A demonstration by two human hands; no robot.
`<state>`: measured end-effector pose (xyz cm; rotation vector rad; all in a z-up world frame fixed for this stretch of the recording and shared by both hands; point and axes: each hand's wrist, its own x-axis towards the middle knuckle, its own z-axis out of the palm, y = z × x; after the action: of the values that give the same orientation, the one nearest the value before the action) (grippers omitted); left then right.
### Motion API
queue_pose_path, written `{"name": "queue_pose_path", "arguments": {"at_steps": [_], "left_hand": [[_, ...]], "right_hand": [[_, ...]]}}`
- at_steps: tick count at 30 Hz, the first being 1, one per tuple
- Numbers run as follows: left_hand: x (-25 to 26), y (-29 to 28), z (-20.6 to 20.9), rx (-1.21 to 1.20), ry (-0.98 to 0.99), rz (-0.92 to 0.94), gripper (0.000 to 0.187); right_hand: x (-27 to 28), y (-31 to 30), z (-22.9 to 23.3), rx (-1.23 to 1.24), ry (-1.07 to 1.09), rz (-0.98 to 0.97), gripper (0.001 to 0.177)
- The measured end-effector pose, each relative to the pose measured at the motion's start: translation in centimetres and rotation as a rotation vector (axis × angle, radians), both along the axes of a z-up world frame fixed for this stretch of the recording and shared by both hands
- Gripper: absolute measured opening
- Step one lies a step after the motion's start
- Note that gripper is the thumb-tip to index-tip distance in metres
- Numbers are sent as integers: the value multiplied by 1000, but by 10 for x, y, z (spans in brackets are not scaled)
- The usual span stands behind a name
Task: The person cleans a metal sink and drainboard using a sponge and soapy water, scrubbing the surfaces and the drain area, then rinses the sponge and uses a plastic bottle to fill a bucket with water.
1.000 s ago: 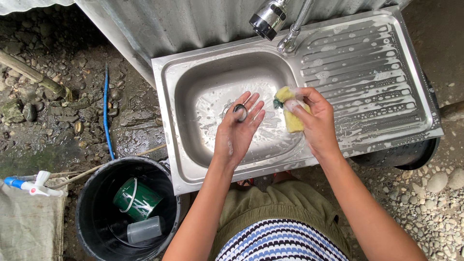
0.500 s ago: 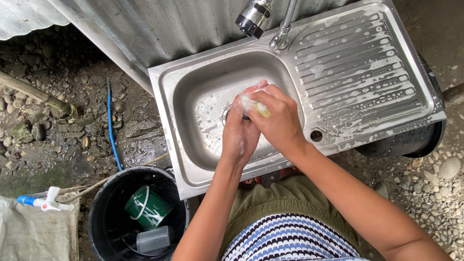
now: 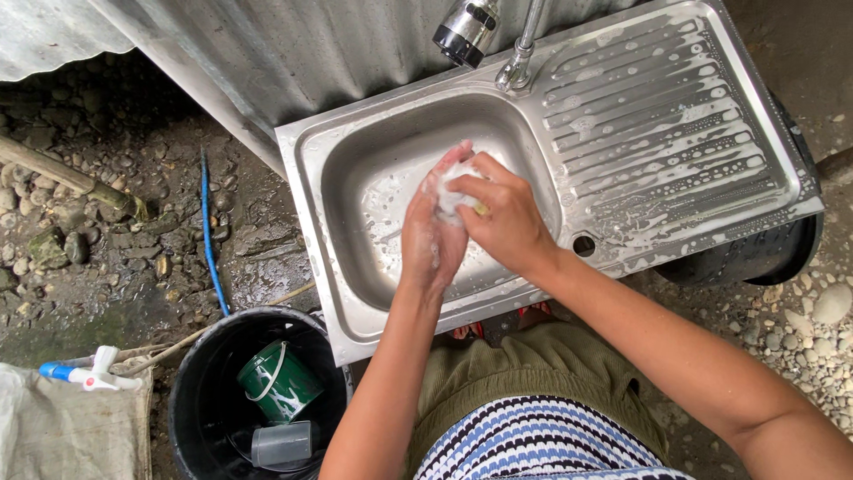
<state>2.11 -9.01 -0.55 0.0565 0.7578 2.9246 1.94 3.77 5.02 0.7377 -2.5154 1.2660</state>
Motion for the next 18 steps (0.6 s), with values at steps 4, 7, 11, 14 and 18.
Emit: {"name": "queue_pose_path", "arguments": {"at_steps": [4, 7, 11, 14, 18], "left_hand": [[6, 0, -1, -61, -47, -7, 51], [2, -2, -3, -50, -49, -41, 54], [7, 5, -4, 72, -57, -114, 61], [11, 12, -3, 97, 57, -126, 64], [9, 19, -52, 161, -130, -215, 63]], "right_hand": [[-8, 11, -2, 87, -126, -65, 27], [3, -3, -14, -39, -179, -81, 29], [-1, 26, -29, -31, -200, -12, 27], [-11, 48, -50, -515, -616, -9, 22], [-8, 89, -85, -1341, -1104, -182, 18]]}}
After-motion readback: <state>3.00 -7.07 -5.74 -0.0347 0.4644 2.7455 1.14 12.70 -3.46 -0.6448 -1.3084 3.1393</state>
